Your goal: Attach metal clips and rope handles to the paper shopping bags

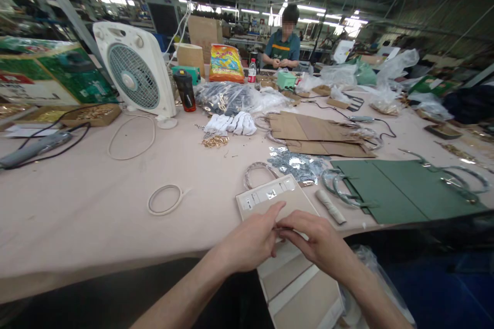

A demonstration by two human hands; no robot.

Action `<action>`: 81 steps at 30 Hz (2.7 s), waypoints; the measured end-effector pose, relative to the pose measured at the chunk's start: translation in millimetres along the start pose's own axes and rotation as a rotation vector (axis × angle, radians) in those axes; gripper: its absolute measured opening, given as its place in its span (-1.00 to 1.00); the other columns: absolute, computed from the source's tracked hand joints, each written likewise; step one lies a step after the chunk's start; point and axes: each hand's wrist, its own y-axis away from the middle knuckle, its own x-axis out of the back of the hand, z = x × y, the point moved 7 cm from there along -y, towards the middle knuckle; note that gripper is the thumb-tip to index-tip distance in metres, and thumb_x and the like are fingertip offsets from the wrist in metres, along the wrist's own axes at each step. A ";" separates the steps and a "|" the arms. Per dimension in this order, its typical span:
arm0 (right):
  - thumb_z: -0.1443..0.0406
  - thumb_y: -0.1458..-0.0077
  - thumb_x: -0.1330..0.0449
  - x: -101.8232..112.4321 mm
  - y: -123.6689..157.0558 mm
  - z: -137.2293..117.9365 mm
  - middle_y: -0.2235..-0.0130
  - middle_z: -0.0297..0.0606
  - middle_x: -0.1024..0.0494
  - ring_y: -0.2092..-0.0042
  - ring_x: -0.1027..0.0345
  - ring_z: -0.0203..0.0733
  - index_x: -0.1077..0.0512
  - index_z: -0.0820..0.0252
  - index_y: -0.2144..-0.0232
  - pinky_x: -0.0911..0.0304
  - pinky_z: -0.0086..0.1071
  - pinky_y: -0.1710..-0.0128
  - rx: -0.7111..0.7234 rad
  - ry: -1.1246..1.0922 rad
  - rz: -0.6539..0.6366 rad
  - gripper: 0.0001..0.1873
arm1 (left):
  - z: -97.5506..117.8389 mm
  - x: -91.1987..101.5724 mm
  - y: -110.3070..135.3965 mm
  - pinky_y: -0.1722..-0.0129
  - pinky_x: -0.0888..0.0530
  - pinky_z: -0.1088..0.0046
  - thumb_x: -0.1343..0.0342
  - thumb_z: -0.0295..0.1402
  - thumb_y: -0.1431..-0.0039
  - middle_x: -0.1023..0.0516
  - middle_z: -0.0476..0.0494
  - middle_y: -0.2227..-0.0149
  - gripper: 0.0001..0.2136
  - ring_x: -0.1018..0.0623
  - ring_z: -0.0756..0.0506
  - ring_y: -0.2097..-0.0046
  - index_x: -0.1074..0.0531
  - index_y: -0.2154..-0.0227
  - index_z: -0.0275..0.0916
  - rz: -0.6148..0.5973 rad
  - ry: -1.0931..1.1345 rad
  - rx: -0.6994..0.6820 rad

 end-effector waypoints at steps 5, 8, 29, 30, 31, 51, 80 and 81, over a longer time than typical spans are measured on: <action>0.34 -0.39 -0.12 1.9 -2.7 -3.2 0.19 -0.21 -0.60 0.14 -0.49 -0.11 -0.51 0.05 0.13 -0.39 -0.29 0.13 -0.011 0.099 0.015 -0.84 | 4.5 7.2 3.8 0.28 -0.47 0.43 0.06 -0.31 -0.37 -0.66 -0.16 0.27 -0.68 -0.61 -0.09 0.35 -0.53 -0.01 -0.24 0.038 -0.016 -0.003; 0.38 -0.38 -0.09 -1.8 2.0 -8.6 0.24 -0.22 -0.54 0.19 -0.45 -0.12 -0.45 0.06 0.18 -0.36 -0.28 0.19 0.028 0.098 0.057 -0.84 | 0.9 9.7 5.1 0.26 -0.46 0.45 -0.01 -0.26 -0.33 -0.62 -0.10 0.41 -0.72 -0.60 -0.09 0.32 -0.55 0.38 -0.25 0.006 0.072 0.009; 0.19 -0.33 -0.19 -3.1 -93.8 80.0 -0.20 -0.14 -0.41 -0.28 -0.25 0.02 -0.55 0.11 0.29 -0.08 -0.06 -0.31 -0.118 -0.140 -0.184 -0.81 | -89.9 -22.9 -13.2 0.51 -0.44 0.53 -0.17 -0.08 -0.16 -0.60 -0.11 0.42 -0.67 -0.60 -0.05 0.48 -0.54 0.28 -0.30 0.107 0.541 0.310; 0.20 -0.32 -0.19 -5.6 -94.3 83.0 -0.20 -0.14 -0.41 -0.28 -0.25 0.02 -0.54 0.11 0.30 -0.08 -0.05 -0.31 -0.117 -0.133 -0.179 -0.81 | -90.2 -23.0 -13.7 0.52 -0.43 0.54 -0.17 -0.08 -0.17 -0.61 -0.12 0.41 -0.67 -0.60 -0.05 0.48 -0.54 0.28 -0.30 0.108 0.535 0.307; 0.20 -0.32 -0.19 -7.8 -94.6 86.2 -0.19 -0.14 -0.41 -0.27 -0.25 0.02 -0.54 0.11 0.30 -0.08 -0.05 -0.32 -0.115 -0.126 -0.170 -0.81 | -90.3 -22.9 -14.0 0.54 -0.42 0.55 -0.16 -0.09 -0.17 -0.60 -0.11 0.41 -0.68 -0.60 -0.04 0.49 -0.54 0.29 -0.30 0.109 0.525 0.305; 0.14 -0.32 -0.21 -17.3 -96.3 111.2 0.13 -0.19 -0.65 0.05 -0.50 -0.03 -0.60 0.05 0.15 -0.37 -0.10 -0.04 -0.071 -0.034 0.354 -0.79 | -73.1 -11.4 -6.3 0.48 -0.45 0.51 -0.13 -0.15 -0.24 -0.60 -0.13 0.34 -0.40 -0.53 0.00 0.50 -0.35 -0.28 -0.34 0.168 0.541 0.177; 0.33 -0.40 -0.04 -29.4 -12.4 -9.6 0.22 -0.21 -0.52 0.17 -0.44 -0.10 -0.42 0.04 0.17 -0.36 -0.25 0.19 0.023 0.053 0.053 -0.85 | -11.0 30.5 32.0 0.26 -0.40 0.46 -0.01 -0.31 -0.30 -0.61 -0.08 0.37 -0.75 -0.52 -0.08 0.29 -0.59 0.33 -0.24 0.223 -0.015 0.023; 0.35 -0.40 -0.03 -32.3 -10.9 -11.3 0.23 -0.21 -0.50 0.17 -0.42 -0.10 -0.40 0.04 0.18 -0.35 -0.25 0.20 0.036 0.055 0.070 -0.84 | -16.5 28.1 32.3 0.28 -0.40 0.47 -0.04 -0.29 -0.28 -0.59 -0.07 0.39 -0.76 -0.51 -0.07 0.33 -0.58 0.33 -0.26 0.214 0.080 0.059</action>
